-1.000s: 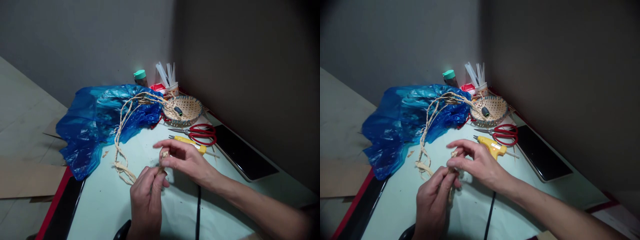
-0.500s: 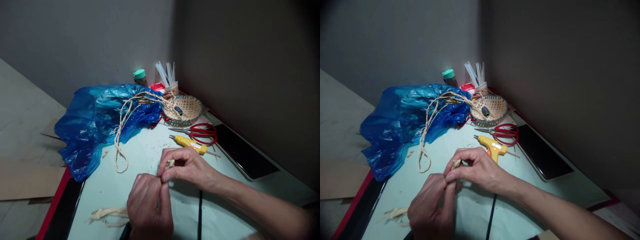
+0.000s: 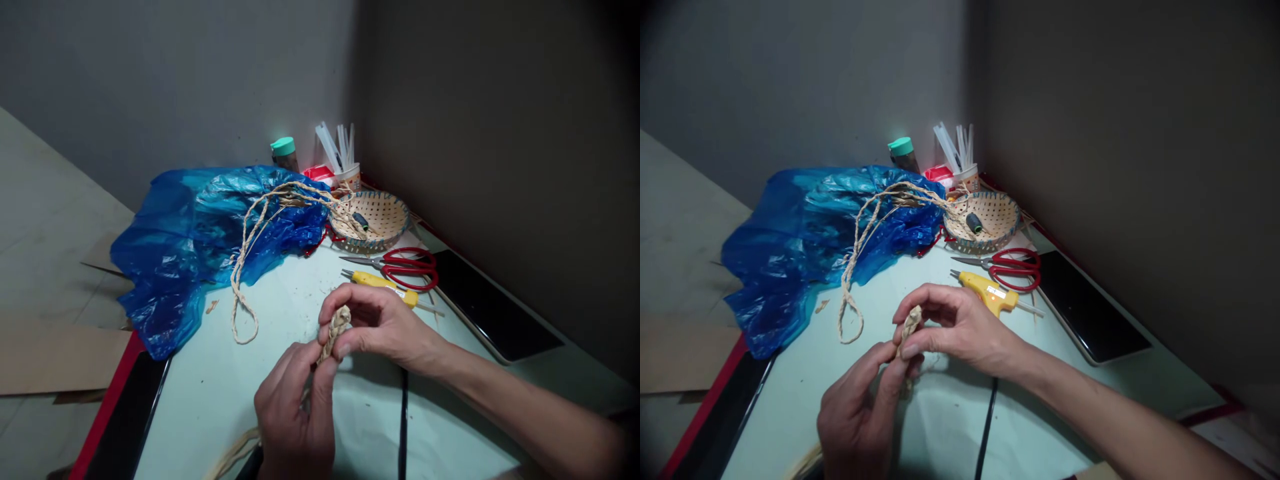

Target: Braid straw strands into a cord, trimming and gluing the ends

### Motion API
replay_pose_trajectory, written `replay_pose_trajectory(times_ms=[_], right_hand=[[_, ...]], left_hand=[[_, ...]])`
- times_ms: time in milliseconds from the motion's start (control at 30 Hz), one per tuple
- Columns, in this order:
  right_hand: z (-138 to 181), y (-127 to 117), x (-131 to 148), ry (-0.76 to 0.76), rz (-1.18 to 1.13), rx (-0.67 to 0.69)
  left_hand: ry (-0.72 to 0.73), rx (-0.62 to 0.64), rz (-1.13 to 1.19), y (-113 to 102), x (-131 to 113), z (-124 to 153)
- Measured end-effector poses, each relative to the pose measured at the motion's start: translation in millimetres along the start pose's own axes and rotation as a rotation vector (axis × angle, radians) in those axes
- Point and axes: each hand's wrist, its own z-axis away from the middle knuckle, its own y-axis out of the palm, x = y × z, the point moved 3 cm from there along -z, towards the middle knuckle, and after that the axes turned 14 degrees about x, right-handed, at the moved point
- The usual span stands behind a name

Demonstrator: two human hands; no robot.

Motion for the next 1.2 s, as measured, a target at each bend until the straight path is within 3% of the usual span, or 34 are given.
replay_pose_trajectory(times_ms=[167,367,500,633,700,867,933,1067,1200], right_hand=[[2.5,-1.8,4.6,0.032,0.152,-0.002],[2.5,-3.3,9.9,0.011,0.249,-0.036],[1.7,-1.4,6.6,0.024,0.239,-0.098],[0.5,-2.8,2.8,0.025,0.225,-0.146],[0.2,-3.8,0.9,0.022,0.195,-0.125],[-0.5,-9.8,-4.9,0.078,0.149,-0.071],[-1.2,-12.8,-6.5,0.086,0.171,-0.077],[-1.5,-13.7,-7.2,0.045,0.219,-0.125],[-0.7,-3.4,-3.2,0.024,0.244,-0.125]], left_hand=[[0.072,-0.053,-0.069,0.2,1.2,1.9],[0.228,-0.119,-0.411,2.9,-7.8,3.2],[0.26,-0.079,-0.554,7.2,-7.8,3.3],[0.273,-0.051,-0.51,8.3,-3.0,2.8],[0.202,-0.017,-0.414,7.0,-0.2,0.2],[-0.268,0.181,0.083,6.0,10.2,-9.1],[-0.386,0.232,0.301,6.9,12.2,-10.4],[-0.472,0.314,0.552,6.9,12.9,-9.6],[-0.511,0.438,0.628,2.8,8.2,-5.1]])
